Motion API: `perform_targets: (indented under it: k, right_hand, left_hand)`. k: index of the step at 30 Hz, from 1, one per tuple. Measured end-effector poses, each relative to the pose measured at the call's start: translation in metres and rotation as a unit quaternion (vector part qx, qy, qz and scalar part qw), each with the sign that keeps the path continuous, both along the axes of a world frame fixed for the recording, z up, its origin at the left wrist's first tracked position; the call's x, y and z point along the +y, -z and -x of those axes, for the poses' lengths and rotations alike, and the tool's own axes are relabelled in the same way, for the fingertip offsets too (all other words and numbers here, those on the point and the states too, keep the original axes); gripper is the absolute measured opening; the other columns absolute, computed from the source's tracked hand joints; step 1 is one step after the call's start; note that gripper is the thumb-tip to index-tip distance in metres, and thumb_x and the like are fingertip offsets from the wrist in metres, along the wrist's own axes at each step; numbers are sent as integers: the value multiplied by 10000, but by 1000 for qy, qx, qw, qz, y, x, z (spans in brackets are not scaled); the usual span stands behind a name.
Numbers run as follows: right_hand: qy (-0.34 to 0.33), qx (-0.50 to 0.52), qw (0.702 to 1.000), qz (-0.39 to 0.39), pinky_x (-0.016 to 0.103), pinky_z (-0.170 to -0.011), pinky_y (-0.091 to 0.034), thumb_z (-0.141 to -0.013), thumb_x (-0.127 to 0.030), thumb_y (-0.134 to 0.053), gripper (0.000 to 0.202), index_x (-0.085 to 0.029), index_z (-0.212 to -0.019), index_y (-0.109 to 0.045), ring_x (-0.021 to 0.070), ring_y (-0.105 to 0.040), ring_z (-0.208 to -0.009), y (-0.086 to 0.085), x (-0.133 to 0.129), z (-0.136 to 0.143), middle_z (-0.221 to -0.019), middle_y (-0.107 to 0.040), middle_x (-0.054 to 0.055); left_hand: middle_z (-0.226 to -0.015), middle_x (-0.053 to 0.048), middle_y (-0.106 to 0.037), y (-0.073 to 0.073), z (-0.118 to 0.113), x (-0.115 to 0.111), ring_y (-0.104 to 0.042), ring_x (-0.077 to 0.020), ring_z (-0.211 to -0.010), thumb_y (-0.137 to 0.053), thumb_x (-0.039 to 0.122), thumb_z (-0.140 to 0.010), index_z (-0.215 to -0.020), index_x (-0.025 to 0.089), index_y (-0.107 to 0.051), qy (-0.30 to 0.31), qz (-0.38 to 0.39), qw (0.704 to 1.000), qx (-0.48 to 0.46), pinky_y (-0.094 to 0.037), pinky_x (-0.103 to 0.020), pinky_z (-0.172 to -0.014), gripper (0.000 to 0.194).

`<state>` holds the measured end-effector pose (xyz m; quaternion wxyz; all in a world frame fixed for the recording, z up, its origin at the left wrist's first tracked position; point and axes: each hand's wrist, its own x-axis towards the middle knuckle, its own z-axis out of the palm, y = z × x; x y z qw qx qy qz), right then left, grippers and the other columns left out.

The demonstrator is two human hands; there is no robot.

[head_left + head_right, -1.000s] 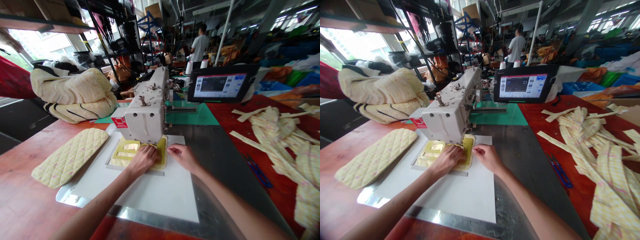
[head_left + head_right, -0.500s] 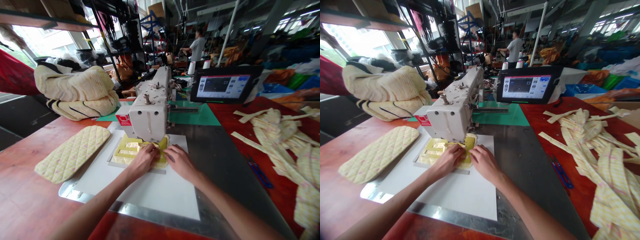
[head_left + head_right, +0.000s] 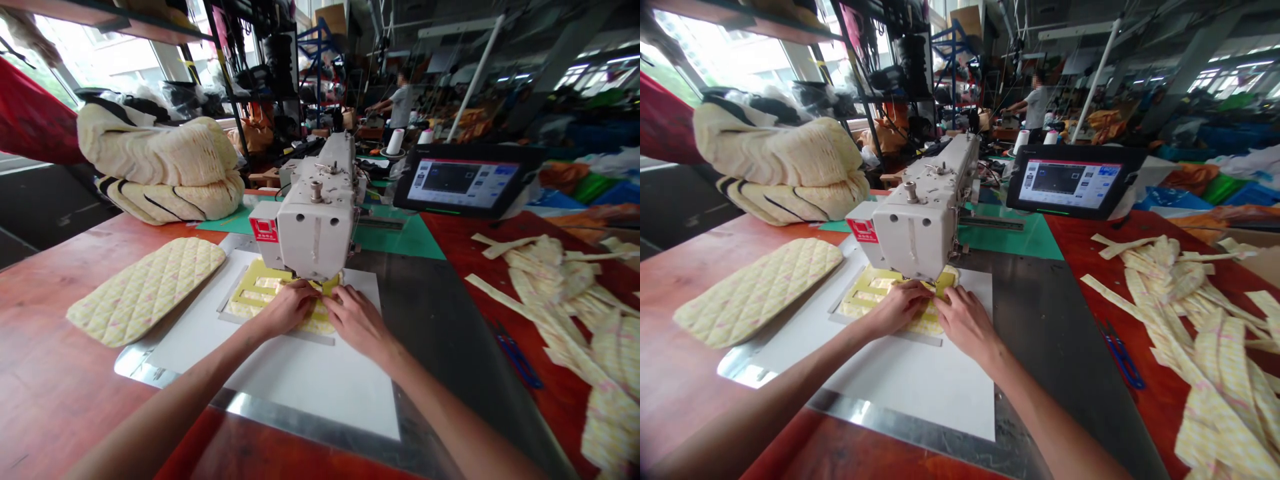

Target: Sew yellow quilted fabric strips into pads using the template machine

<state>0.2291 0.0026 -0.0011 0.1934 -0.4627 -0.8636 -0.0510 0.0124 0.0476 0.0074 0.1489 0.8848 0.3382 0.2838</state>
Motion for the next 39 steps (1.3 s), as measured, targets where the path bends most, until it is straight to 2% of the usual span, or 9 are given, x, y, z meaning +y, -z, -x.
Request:
perform_targets:
  k: [7, 11, 15, 24, 31, 35, 39]
  right_hand:
    - [10, 11, 1000, 21, 306, -919, -454, -936, -166, -570, 321, -289, -1212, -679, 167, -509, -1043, -1, 6, 0, -1063, -570, 62]
    - [6, 29, 999, 18, 297, -921, -457, -946, -160, -555, 367, -310, -1262, -664, 157, -511, -1035, 3, 7, 0, -1035, -578, 52]
    - [4, 39, 999, 15, 297, -924, -460, -949, -156, -547, 393, -310, -1293, -658, 153, -509, -1019, 5, 6, -1, -1015, -578, 56]
    - [7, 58, 998, 23, 300, -923, -483, -964, -154, -514, 407, -325, -1302, -664, 148, -517, -980, 4, 4, -2, -987, -578, 58]
    - [8, 73, 997, 27, 305, -926, -505, -952, -123, -502, 446, -321, -1323, -650, 147, -525, -994, 9, 3, -18, -1010, -574, 53]
    - [6, 72, 997, 22, 312, -938, -510, -953, -120, -495, 429, -296, -1307, -662, 153, -523, -1009, 9, 9, -23, -1014, -578, 57]
    - [-13, 79, 997, -16, 291, -889, -506, -970, -146, -492, 383, -278, -1270, -689, 144, -528, -961, 7, 14, -23, -961, -584, 58]
  left_hand:
    - [-1142, -101, -698, 0, 18, 1, -640, -230, -1060, -535, 18, -861, -1182, 147, -689, 59, -71, 995, 46, -534, -368, -971, 379]
    - [-1176, -110, -674, 5, 31, -2, -633, -203, -1068, -478, 132, -993, -1201, 146, -670, 28, -58, 998, 10, -531, -340, -964, 283]
    - [-1217, -99, -669, 6, 37, -4, -633, -196, -1094, -461, 136, -999, -1200, 157, -673, 16, -31, 999, 2, -517, -339, -989, 292]
    - [-1194, -92, -682, 8, 34, -1, -638, -192, -1071, -469, 118, -981, -1178, 152, -686, 20, -19, 1000, -15, -516, -330, -981, 295]
    - [-1197, -99, -687, 11, 21, -1, -644, -195, -1096, -502, 84, -936, -1182, 138, -692, 34, -20, 999, -37, -525, -322, -993, 315]
    - [-1168, -103, -704, 13, 16, 7, -662, -188, -1058, -493, 100, -949, -1169, 140, -699, 34, -23, 998, -54, -538, -319, -970, 304]
    - [-1104, -97, -727, 18, 16, 17, -677, -191, -971, -505, 101, -933, -1155, 148, -711, 23, -26, 998, -47, -555, -316, -902, 306]
